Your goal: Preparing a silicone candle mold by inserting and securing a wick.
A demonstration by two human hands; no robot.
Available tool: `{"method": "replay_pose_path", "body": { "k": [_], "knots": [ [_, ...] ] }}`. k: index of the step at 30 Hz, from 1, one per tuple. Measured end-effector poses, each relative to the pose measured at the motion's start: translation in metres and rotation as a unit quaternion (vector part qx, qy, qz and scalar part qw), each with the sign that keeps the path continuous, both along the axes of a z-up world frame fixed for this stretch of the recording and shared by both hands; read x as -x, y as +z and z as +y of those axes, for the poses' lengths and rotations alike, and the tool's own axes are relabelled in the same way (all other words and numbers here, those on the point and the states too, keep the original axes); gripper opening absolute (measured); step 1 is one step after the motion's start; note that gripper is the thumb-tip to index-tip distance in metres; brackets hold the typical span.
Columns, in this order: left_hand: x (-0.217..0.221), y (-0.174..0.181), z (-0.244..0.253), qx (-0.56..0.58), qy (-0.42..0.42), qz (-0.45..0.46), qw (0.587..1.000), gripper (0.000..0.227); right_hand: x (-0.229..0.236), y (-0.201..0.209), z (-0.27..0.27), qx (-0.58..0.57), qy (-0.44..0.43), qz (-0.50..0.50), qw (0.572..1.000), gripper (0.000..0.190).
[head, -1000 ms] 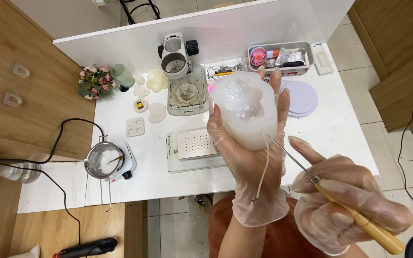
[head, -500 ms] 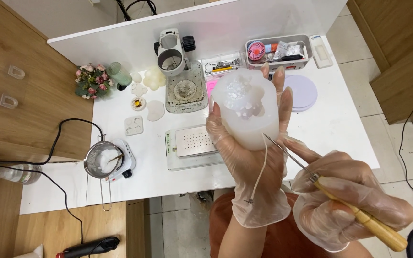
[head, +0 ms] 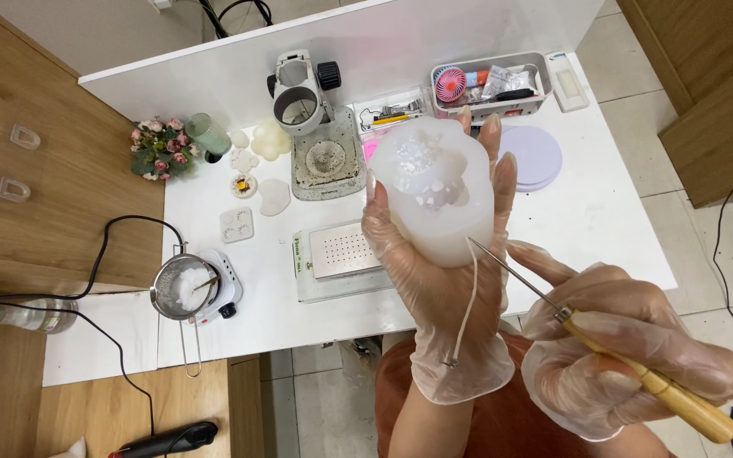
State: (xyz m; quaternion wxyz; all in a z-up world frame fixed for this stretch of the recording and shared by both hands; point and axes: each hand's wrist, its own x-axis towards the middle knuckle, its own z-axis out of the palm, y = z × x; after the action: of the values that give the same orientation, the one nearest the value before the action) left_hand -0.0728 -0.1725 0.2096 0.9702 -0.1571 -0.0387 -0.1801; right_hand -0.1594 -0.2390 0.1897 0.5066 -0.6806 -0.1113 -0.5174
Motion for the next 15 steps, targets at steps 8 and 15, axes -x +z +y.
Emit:
{"method": "replay_pose_path", "body": {
  "k": [8,15],
  "knots": [
    [-0.001,0.009,-0.001,-0.183,0.054,0.023,0.981,0.077,0.004,-0.005,-0.007,-0.153,0.019,-0.012,0.988,0.023],
    [-0.009,0.011,0.010,-0.297,0.190,-0.085,0.932,0.101,-0.002,0.019,-0.014,-0.151,0.177,0.214,0.949,0.018]
  ]
}}
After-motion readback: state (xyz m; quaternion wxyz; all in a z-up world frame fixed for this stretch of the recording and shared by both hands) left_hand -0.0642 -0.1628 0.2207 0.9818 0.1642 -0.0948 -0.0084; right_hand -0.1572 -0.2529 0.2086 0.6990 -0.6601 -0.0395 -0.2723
